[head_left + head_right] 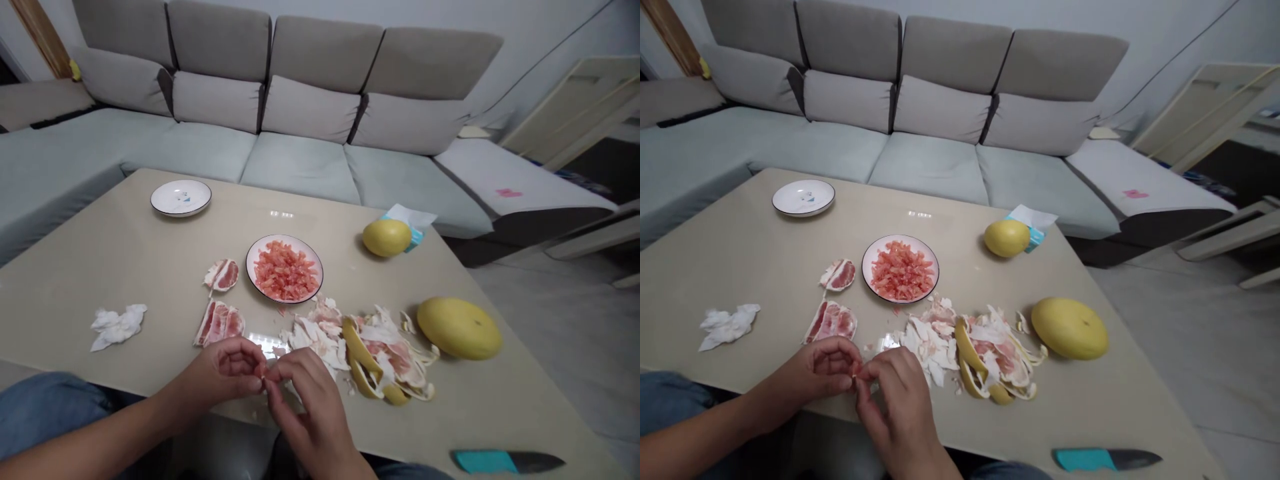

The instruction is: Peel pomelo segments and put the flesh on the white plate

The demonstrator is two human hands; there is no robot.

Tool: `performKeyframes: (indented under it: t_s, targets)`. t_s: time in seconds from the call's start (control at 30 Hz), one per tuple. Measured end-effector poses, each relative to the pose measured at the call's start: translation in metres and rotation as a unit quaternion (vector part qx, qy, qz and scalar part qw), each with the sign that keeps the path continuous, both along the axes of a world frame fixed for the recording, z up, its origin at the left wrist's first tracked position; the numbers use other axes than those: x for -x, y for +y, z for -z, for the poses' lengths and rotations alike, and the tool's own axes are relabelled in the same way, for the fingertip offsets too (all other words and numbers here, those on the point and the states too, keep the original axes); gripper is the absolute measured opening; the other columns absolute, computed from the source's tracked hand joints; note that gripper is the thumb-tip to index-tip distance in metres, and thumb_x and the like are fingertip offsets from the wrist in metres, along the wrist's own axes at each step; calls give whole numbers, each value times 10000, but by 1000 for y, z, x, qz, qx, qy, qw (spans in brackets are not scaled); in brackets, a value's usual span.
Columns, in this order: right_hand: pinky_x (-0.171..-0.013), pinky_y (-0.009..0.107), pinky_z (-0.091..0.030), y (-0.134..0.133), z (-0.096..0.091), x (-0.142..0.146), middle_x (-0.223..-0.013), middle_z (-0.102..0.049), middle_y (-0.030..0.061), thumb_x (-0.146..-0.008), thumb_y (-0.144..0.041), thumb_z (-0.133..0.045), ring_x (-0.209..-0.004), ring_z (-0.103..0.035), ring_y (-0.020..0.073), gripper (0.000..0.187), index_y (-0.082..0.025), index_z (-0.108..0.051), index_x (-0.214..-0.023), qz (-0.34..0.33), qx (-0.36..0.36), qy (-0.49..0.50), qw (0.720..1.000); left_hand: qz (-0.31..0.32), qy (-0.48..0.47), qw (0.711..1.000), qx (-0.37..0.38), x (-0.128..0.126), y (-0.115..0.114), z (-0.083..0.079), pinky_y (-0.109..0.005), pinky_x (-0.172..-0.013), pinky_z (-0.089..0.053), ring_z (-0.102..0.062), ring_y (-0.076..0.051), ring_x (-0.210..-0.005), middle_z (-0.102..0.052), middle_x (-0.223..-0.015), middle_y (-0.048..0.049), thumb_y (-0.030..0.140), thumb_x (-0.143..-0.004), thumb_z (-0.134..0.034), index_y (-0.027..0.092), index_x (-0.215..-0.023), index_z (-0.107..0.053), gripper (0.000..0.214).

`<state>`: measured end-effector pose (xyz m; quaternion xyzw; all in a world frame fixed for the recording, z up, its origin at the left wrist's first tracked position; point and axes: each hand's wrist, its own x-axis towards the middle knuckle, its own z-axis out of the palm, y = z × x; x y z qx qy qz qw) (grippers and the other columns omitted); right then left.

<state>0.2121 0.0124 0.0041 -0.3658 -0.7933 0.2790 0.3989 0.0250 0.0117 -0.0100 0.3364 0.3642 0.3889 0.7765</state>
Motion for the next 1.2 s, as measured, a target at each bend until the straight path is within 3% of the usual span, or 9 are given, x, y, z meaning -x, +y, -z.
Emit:
performKeyframes:
  t_s: [0.13,0.37,0.57,0.83,0.93,1.03,1.13,1.2]
  targets:
    - [-699,323,-459,-1,2,-1,-841,-638,38,-860,-87,-549,-798,-581,189,128,-211,-566,-889,11,0,-8,1000,6,23,999,35,1,0,-9,-332,-853,-494,-634,-164,-862,-677,-909,-42,275,-769,-745,166,-1001,-697,260]
    - [-682,341,-469,0,-1,-1,-831,-667,48,-835,-79,-600,-763,-601,196,203,-222,-597,-979,19,-77,-36,996,1,63,997,35,4,0,-8,-291,-805,-494,-640,-159,-816,-706,-868,-29,263,-715,-785,170,-909,-719,225]
    - [-621,327,-463,2,-3,-2,-800,-668,65,-805,-71,-595,-705,-591,195,183,-201,-598,-934,-3,-124,-81,989,25,101,995,9,6,1,-8,-264,-787,-487,-650,-164,-824,-730,-841,-30,271,-719,-779,171,-883,-727,199]
    - [-606,322,-458,0,5,0,-739,-659,64,-788,-54,-591,-671,-582,190,166,-186,-599,-888,21,-164,-97,981,25,91,996,0,5,0,-3,-243,-772,-482,-633,-138,-809,-708,-826,-21,246,-728,-776,161,-878,-699,189]
    - [-639,319,-476,-1,4,1,-768,-657,56,-808,-73,-584,-716,-594,191,149,-200,-612,-882,36,-100,-48,993,4,96,995,-34,4,-1,-3,-249,-768,-487,-626,-143,-812,-692,-836,-24,235,-737,-768,166,-867,-687,169]
    - [-615,279,-484,0,-1,2,-742,-635,34,-819,-110,-569,-687,-595,166,119,-205,-640,-807,44,48,20,998,-27,120,987,-103,3,-3,-7,-280,-793,-500,-618,-166,-847,-663,-876,-37,227,-766,-734,178,-855,-688,111]
    - [-541,238,-460,1,-6,4,-684,-619,19,-801,-166,-587,-595,-563,139,110,-196,-685,-760,46,192,61,978,-37,181,962,-200,3,-4,-12,-317,-852,-503,-618,-200,-924,-649,-929,-57,205,-803,-689,197,-863,-702,61]
    - [-500,221,-434,2,-5,5,-651,-613,14,-779,-211,-614,-555,-535,127,105,-186,-706,-734,50,262,77,961,-38,245,929,-273,5,-5,-14,-322,-868,-495,-623,-209,-932,-665,-918,-65,189,-817,-669,207,-870,-711,69]
